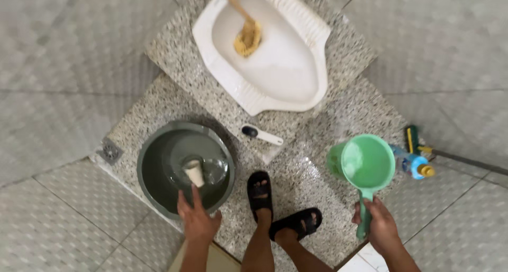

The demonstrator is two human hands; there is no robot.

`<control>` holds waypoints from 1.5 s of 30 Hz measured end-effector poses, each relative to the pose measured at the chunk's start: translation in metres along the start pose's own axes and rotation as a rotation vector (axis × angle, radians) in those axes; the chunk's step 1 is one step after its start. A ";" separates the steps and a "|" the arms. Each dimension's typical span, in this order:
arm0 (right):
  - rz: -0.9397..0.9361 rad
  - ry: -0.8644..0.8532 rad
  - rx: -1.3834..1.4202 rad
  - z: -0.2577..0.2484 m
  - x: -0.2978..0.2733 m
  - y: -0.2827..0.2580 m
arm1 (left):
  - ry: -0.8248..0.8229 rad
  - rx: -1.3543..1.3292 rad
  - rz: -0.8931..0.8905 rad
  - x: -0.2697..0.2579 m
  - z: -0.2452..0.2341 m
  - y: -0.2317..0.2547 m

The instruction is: The person rinses a squat toilet and floor with water from a cup and bucket, then applies cleaning liquid from a bottle to the toilet.

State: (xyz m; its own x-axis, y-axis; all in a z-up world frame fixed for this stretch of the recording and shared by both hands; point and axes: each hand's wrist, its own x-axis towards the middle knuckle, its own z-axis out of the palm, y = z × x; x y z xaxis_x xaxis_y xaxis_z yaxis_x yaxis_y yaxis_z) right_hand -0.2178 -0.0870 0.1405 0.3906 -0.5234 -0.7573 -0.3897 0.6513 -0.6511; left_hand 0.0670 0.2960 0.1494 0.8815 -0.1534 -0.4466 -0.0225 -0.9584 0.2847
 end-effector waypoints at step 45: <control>-0.298 0.112 -0.912 0.193 0.105 -0.385 | -0.066 -0.368 0.033 -0.051 -0.075 0.065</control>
State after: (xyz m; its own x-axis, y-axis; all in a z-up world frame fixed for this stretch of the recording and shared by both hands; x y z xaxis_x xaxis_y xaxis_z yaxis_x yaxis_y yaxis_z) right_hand 0.1340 -0.2864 0.3212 0.5151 -0.6783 -0.5240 -0.8036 -0.1695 -0.5706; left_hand 0.0561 0.2597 0.2542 0.8506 -0.2090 -0.4825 0.1318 -0.8036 0.5804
